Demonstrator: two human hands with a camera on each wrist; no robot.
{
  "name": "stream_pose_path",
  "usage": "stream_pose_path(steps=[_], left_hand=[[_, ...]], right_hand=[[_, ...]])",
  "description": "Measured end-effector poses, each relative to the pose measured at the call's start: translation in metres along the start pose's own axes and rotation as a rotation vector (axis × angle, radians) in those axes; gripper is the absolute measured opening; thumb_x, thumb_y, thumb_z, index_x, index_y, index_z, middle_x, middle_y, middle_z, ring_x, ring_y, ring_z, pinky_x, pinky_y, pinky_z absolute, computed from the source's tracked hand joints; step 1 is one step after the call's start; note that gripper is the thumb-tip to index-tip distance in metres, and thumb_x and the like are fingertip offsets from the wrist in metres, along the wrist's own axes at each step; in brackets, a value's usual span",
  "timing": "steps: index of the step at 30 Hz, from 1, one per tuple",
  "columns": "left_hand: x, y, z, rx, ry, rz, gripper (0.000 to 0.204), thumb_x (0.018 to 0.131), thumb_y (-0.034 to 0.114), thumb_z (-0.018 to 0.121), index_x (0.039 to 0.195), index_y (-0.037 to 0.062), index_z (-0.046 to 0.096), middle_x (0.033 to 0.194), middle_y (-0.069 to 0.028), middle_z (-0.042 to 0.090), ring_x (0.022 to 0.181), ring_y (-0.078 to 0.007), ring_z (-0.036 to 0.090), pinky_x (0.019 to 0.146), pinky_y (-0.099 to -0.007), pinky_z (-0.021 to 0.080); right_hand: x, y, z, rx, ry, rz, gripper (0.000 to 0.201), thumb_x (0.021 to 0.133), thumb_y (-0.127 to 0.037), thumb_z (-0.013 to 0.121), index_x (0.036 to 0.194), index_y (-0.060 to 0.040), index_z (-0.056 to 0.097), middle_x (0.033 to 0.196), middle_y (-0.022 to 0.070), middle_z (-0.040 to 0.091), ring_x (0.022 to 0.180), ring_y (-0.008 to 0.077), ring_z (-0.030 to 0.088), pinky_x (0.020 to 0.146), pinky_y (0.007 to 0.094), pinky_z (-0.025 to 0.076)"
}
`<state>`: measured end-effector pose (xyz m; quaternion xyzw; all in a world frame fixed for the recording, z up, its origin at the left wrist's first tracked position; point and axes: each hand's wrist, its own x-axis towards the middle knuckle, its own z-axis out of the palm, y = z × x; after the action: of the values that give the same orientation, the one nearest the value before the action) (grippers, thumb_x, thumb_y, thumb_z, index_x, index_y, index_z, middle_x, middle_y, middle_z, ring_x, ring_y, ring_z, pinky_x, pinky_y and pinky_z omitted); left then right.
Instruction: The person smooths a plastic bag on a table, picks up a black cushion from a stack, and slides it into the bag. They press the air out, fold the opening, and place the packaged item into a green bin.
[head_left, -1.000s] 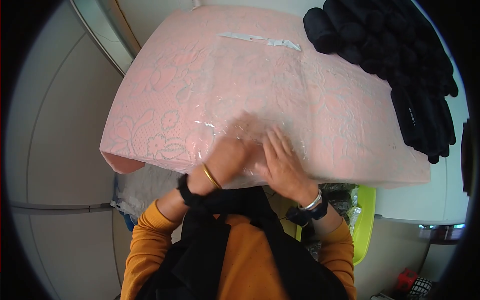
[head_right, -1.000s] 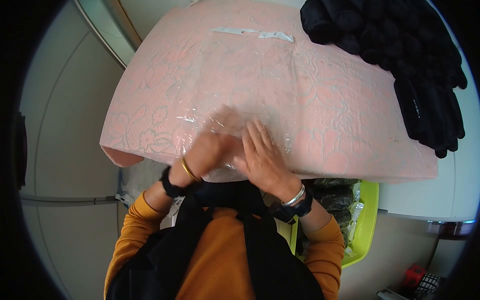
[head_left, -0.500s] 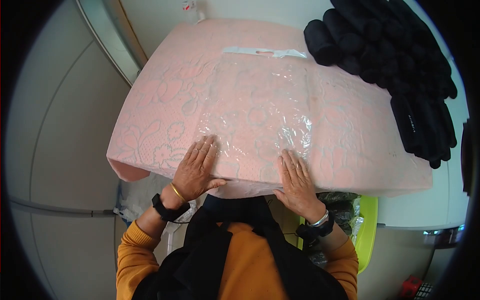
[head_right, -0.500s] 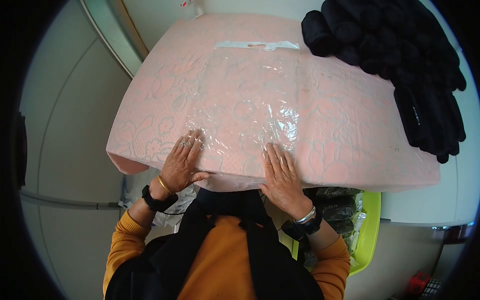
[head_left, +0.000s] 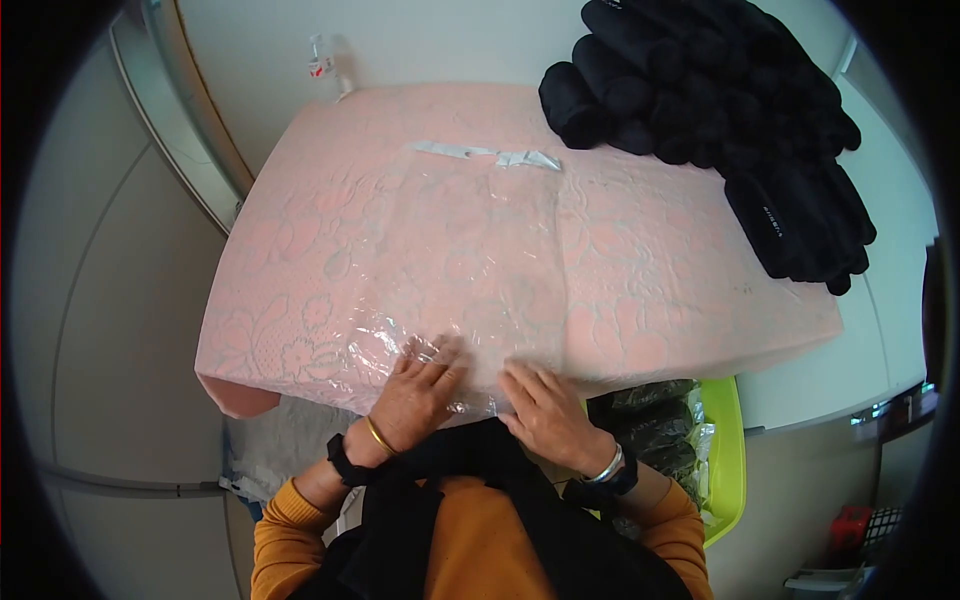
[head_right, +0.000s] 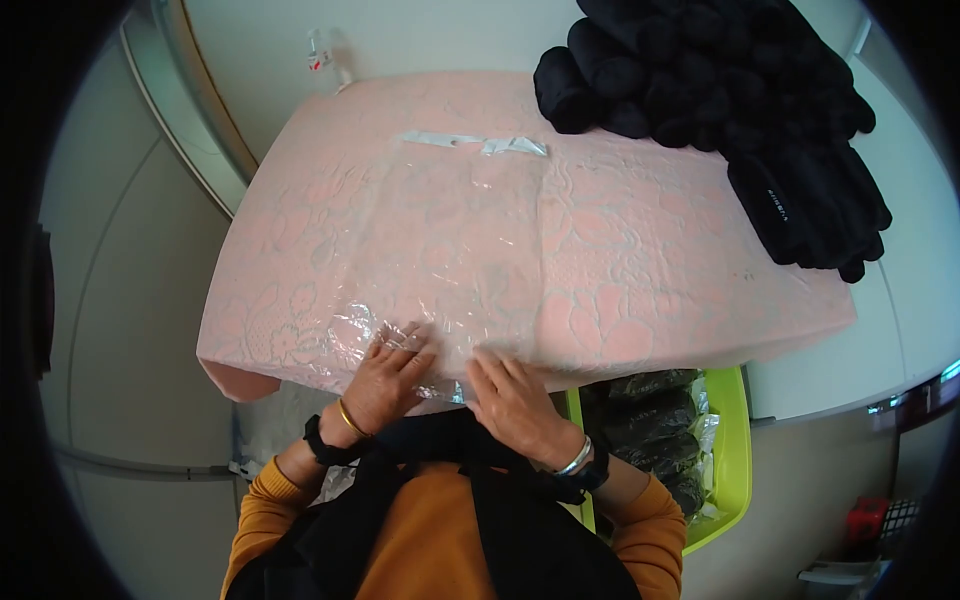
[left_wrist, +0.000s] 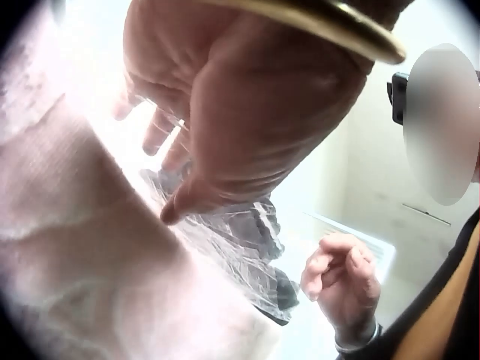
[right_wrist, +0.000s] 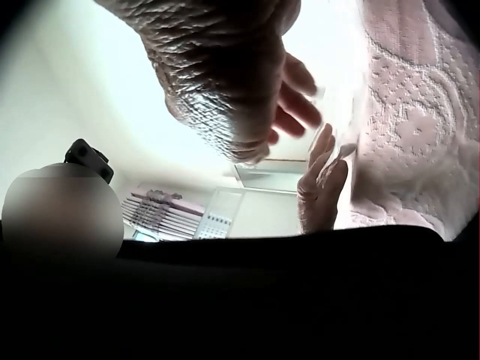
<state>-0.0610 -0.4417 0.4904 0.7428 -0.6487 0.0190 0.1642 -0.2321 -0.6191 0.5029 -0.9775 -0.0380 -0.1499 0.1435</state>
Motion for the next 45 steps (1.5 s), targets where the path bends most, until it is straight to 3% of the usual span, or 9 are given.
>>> stream_pose_path(steps=[5, 8, 12, 20, 25, 30, 36, 39, 45], left_hand=[[-0.003, -0.030, -0.010, -0.069, 0.081, -0.072, 0.039, 0.070, 0.016, 0.073, 0.108, 0.0102, 0.067, 0.149, -0.0147, 0.034, 0.138, -0.0380, 0.031, 0.111, -0.0550, 0.024], [0.007, -0.024, -0.047, -0.198, -0.028, 0.015, 0.020, 0.072, 0.013, 0.071, 0.092, 0.0131, 0.072, 0.150, -0.0130, 0.033, 0.140, -0.0381, 0.027, 0.111, -0.0573, 0.021], [0.005, -0.051, -0.060, 0.001, -0.030, 0.049, 0.016, 0.073, 0.007, 0.069, 0.088, 0.0122, 0.072, 0.151, -0.0125, 0.031, 0.141, -0.0385, 0.023, 0.111, -0.0590, 0.019], [-0.034, -0.118, -0.068, 0.108, 0.280, -0.325, 0.024, 0.081, 0.005, 0.060, 0.104, 0.0101, 0.067, 0.146, -0.0136, 0.039, 0.136, -0.0365, 0.033, 0.110, -0.0497, 0.028], [-0.062, -0.086, -0.058, -0.387, 0.425, -0.497, 0.040, 0.081, 0.005, 0.062, 0.121, 0.0070, 0.059, 0.140, -0.0176, 0.044, 0.130, -0.0383, 0.039, 0.109, -0.0446, 0.031], [-0.053, -0.050, -0.054, -0.141, 0.477, -0.499, 0.049, 0.082, 0.009, 0.062, 0.130, 0.0054, 0.052, 0.140, -0.0178, 0.043, 0.132, -0.0388, 0.038, 0.110, -0.0482, 0.028], [0.009, 0.024, -0.040, -0.073, 0.299, -0.154, 0.063, 0.086, 0.031, 0.063, 0.136, -0.0015, 0.041, 0.144, -0.0223, 0.036, 0.137, -0.0410, 0.029, 0.113, -0.0542, 0.020], [0.030, 0.037, -0.011, -0.191, 0.318, -0.106, 0.068, 0.087, 0.035, 0.062, 0.138, -0.0048, 0.038, 0.145, -0.0254, 0.033, 0.139, -0.0416, 0.026, 0.113, -0.0537, 0.018], [0.093, 0.073, 0.049, -0.256, 0.276, -0.011, 0.079, 0.089, 0.051, 0.051, 0.140, -0.0075, 0.032, 0.147, -0.0274, 0.029, 0.140, -0.0408, 0.023, 0.114, -0.0528, 0.016]], right_hand=[[-0.009, -0.003, -0.025, 0.454, -0.083, -0.064, 0.047, 0.078, -0.016, 0.071, 0.119, 0.0019, 0.056, 0.122, 0.0183, 0.055, 0.111, 0.0351, 0.053, 0.094, 0.0420, 0.043], [0.015, 0.011, -0.037, 0.223, 0.340, -0.018, 0.041, 0.080, -0.014, 0.069, 0.117, -0.0001, 0.059, 0.114, 0.0175, 0.059, 0.102, 0.0342, 0.058, 0.087, 0.0406, 0.048], [0.013, 0.027, -0.007, -0.001, 0.271, 0.008, 0.038, 0.079, -0.014, 0.070, 0.113, -0.0005, 0.061, 0.111, 0.0154, 0.060, 0.099, 0.0321, 0.059, 0.086, 0.0406, 0.048], [0.017, 0.004, 0.000, 0.177, 0.108, -0.119, 0.050, 0.081, -0.022, 0.068, 0.124, -0.0010, 0.054, 0.127, 0.0169, 0.051, 0.119, 0.0346, 0.047, 0.101, 0.0470, 0.036], [0.009, 0.026, -0.008, -0.071, 0.021, 0.085, 0.056, 0.082, -0.024, 0.067, 0.130, -0.0022, 0.049, 0.138, 0.0179, 0.041, 0.130, 0.0373, 0.036, 0.106, 0.0506, 0.029], [0.028, 0.007, 0.009, -0.167, 0.025, 0.241, 0.056, 0.083, -0.022, 0.065, 0.132, -0.0016, 0.047, 0.144, 0.0186, 0.035, 0.135, 0.0390, 0.029, 0.109, 0.0531, 0.024], [0.057, -0.001, 0.029, 0.154, 0.114, 0.056, 0.050, 0.085, -0.019, 0.061, 0.128, 0.0041, 0.049, 0.140, 0.0245, 0.038, 0.129, 0.0429, 0.036, 0.106, 0.0540, 0.029], [0.048, 0.032, 0.010, -0.073, 0.199, 0.176, 0.047, 0.084, -0.016, 0.060, 0.125, 0.0047, 0.051, 0.136, 0.0259, 0.042, 0.125, 0.0436, 0.040, 0.104, 0.0523, 0.031], [0.018, 0.069, 0.005, -0.051, 0.087, 0.166, 0.059, 0.087, -0.022, 0.057, 0.137, 0.0038, 0.041, 0.150, 0.0207, 0.027, 0.139, 0.0393, 0.024, 0.111, 0.0546, 0.018]])
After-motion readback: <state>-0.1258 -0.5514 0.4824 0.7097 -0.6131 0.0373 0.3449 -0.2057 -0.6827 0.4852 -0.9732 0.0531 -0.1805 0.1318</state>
